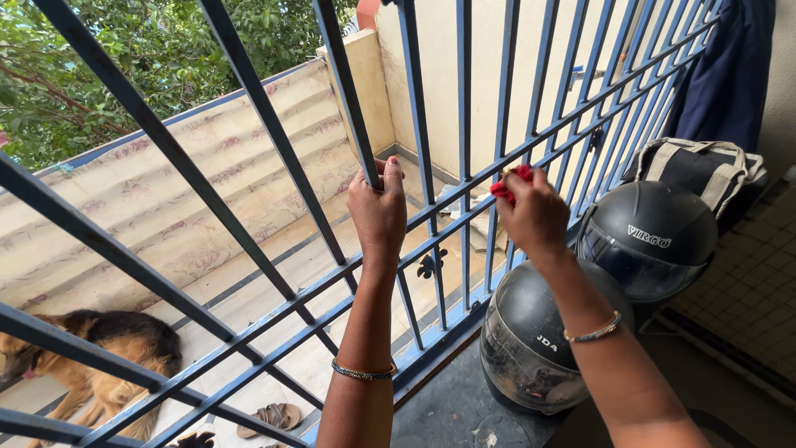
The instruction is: The person wipes the vertical bars of a blue metal gate with a red cloth. They systematically clean the bars from the bottom to the top, moving along the gate's length. A dog is visible lying on the floor behind the gate.
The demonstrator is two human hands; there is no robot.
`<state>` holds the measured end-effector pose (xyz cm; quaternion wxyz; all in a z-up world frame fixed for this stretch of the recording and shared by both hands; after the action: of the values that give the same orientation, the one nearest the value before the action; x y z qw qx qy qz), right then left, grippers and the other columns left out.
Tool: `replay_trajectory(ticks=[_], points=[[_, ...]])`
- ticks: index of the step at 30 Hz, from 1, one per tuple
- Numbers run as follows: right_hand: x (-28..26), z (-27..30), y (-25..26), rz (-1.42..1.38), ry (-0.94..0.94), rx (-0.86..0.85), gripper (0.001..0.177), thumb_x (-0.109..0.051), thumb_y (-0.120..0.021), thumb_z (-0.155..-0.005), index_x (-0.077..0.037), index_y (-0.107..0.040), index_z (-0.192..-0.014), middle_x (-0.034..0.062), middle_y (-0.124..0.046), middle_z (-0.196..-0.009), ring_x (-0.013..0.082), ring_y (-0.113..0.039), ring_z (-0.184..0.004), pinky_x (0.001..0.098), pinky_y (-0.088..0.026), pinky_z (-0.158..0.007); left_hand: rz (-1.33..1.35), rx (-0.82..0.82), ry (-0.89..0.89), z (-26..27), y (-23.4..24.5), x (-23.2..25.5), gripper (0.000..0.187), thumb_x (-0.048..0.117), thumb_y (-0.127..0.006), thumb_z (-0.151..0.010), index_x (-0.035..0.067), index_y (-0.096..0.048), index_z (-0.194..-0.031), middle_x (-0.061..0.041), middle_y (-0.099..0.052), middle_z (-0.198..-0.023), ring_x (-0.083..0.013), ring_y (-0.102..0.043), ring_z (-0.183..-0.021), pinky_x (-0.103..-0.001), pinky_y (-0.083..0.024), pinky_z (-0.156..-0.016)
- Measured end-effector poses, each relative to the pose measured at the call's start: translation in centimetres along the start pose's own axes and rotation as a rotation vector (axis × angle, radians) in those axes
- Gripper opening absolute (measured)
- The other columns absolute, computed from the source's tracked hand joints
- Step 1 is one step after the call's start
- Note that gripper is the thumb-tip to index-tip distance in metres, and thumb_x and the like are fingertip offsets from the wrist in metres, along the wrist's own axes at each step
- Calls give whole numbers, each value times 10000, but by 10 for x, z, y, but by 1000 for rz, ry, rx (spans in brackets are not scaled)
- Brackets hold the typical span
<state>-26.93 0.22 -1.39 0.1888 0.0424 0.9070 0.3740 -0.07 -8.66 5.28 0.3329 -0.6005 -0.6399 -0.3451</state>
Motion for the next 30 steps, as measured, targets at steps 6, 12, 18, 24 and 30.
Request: replay_trajectory(ticks=[6,12,18,24,30], points=[[29,-36,10,124,-148,-23,320,-307,-755,-894,-109,-754,-1145,209,-625,-1123,367,-705,-900,485,-580,-759,-39,-18,21,2,1,1,274,215,-617,-995,53,-649,-776,-43,-584,-602,-109,-527,-530,-275,-412,-487],[-11,-9,18,228,-128,61,253,-251,-742,-877,-89,-755,-1071,214,-622,-1100,382,-698,-920,495,-568,-776,-33,25,46,2,3,3,336,235,-623,-1006,47,-630,-727,-42,-592,-593,-109,-537,-517,-286,-397,-468],[-36,9,14,62,-2,-23,248,-257,-736,-877,-141,-757,-1095,176,-639,-1090,368,-707,-955,488,-581,-815,1,20,4,2,2,4,296,229,-615,-999,54,-645,-762,-24,-614,-623,-90,-562,-529,-271,-421,-471],[-15,1,21,25,-57,-13,323,-279,-769,-861,-134,-748,-1148,201,-639,-1156,362,-708,-938,458,-598,-761,11,-3,-3,4,2,2,276,209,-616,-999,41,-652,-784,-31,-589,-616,-101,-533,-528,-272,-387,-463],[-63,31,8,133,-8,2,242,-255,-760,-901,-95,-750,-1082,180,-649,-1120,315,-722,-930,429,-615,-775,-30,32,1,3,2,2,288,224,-619,-1000,55,-644,-768,-38,-596,-608,-101,-551,-518,-271,-398,-453]])
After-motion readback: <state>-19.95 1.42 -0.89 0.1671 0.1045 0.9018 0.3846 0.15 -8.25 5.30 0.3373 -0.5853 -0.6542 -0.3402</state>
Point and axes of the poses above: each hand's wrist, its own z-axis away from the middle knuckle, its own y-axis out of the back of the hand, x = y × z, the point moved 10 cm from there along -z, towards the middle knuckle
